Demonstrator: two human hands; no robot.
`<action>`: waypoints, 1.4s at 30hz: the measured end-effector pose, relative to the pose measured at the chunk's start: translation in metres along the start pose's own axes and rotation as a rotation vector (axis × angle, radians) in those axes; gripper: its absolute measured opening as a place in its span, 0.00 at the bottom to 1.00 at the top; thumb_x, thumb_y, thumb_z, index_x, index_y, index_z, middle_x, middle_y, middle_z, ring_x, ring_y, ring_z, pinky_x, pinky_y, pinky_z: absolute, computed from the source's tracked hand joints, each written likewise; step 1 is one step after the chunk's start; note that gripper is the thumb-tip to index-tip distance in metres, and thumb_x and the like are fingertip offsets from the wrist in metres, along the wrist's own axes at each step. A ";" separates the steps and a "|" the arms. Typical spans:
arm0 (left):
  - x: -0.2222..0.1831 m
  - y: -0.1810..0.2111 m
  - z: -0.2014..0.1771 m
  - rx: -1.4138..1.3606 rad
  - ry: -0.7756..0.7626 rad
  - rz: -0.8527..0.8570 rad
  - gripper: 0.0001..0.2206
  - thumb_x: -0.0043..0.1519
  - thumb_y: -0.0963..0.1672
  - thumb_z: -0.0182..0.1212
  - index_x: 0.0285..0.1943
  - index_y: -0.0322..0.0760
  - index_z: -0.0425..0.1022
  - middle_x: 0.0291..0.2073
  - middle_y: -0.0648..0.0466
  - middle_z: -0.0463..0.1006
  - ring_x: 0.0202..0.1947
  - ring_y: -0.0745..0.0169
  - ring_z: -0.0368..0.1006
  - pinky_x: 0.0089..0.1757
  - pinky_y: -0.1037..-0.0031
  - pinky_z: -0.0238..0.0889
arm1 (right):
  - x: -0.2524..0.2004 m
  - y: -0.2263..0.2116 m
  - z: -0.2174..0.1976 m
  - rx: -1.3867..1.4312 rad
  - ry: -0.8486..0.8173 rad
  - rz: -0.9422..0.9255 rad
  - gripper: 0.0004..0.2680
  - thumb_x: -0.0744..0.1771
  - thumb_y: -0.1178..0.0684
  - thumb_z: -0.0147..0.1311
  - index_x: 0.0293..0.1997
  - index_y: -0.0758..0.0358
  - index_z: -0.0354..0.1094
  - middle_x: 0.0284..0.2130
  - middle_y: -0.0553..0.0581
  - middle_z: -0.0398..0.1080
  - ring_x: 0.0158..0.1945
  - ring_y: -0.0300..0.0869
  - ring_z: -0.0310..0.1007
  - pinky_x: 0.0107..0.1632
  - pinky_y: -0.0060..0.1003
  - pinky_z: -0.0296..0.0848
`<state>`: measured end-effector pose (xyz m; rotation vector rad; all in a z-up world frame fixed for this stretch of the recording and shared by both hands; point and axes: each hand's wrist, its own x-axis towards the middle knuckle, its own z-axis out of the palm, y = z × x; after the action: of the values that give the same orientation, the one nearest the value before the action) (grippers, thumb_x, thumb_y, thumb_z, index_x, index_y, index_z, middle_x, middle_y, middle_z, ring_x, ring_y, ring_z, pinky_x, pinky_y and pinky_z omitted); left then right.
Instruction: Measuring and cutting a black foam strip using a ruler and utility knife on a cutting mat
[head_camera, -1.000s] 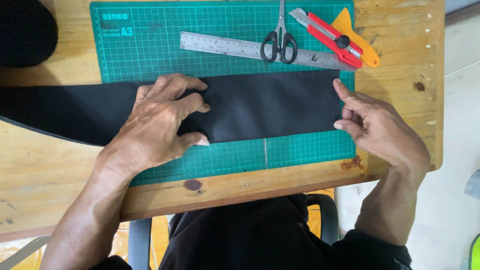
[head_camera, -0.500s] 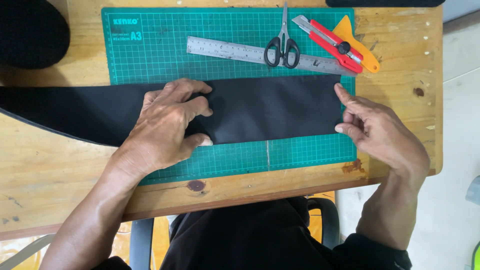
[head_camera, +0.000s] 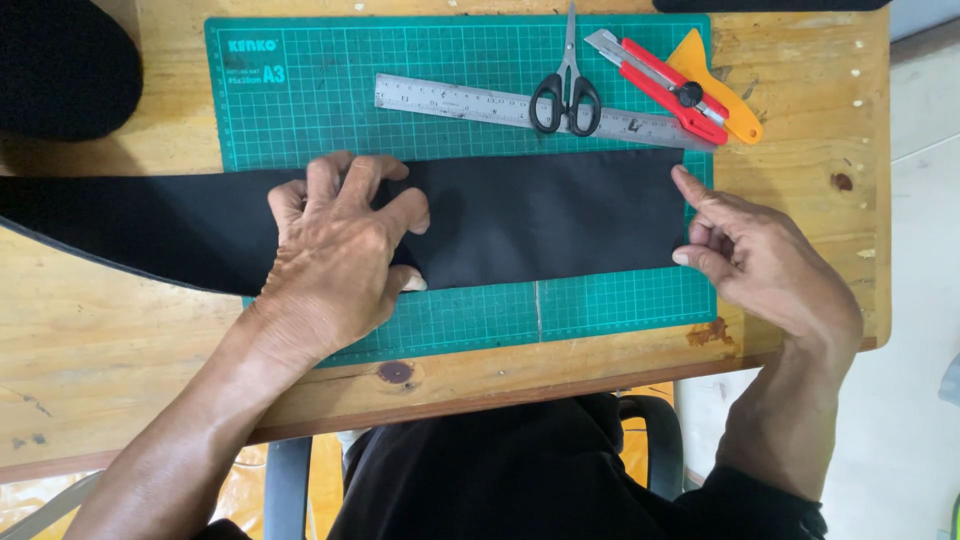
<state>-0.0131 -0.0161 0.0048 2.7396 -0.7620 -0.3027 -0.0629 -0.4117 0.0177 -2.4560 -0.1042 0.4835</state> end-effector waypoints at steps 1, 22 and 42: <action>0.000 0.000 0.000 0.003 0.002 0.001 0.27 0.40 0.50 0.81 0.48 0.55 0.74 0.64 0.53 0.63 0.63 0.37 0.55 0.48 0.40 0.54 | 0.000 -0.003 0.000 0.000 0.003 -0.002 0.30 0.65 0.61 0.59 0.79 0.58 0.52 0.27 0.51 0.61 0.28 0.39 0.58 0.34 0.33 0.65; 0.024 -0.008 -0.013 -0.167 -0.414 -0.044 0.09 0.59 0.48 0.72 0.31 0.53 0.75 0.34 0.64 0.73 0.42 0.59 0.68 0.43 0.62 0.60 | -0.006 -0.009 0.002 -0.004 0.046 0.117 0.25 0.66 0.60 0.58 0.75 0.49 0.62 0.30 0.49 0.64 0.31 0.38 0.60 0.33 0.32 0.64; 0.038 -0.006 -0.021 -0.177 -0.511 -0.054 0.12 0.55 0.49 0.72 0.43 0.49 0.76 0.43 0.59 0.79 0.47 0.51 0.72 0.43 0.58 0.65 | 0.021 -0.140 0.118 -0.369 0.281 -0.791 0.10 0.72 0.62 0.44 0.57 0.71 0.70 0.59 0.63 0.70 0.61 0.57 0.70 0.62 0.59 0.66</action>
<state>0.0271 -0.0273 0.0178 2.5354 -0.7336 -1.0549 -0.0807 -0.2285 0.0081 -2.5305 -1.0713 -0.2491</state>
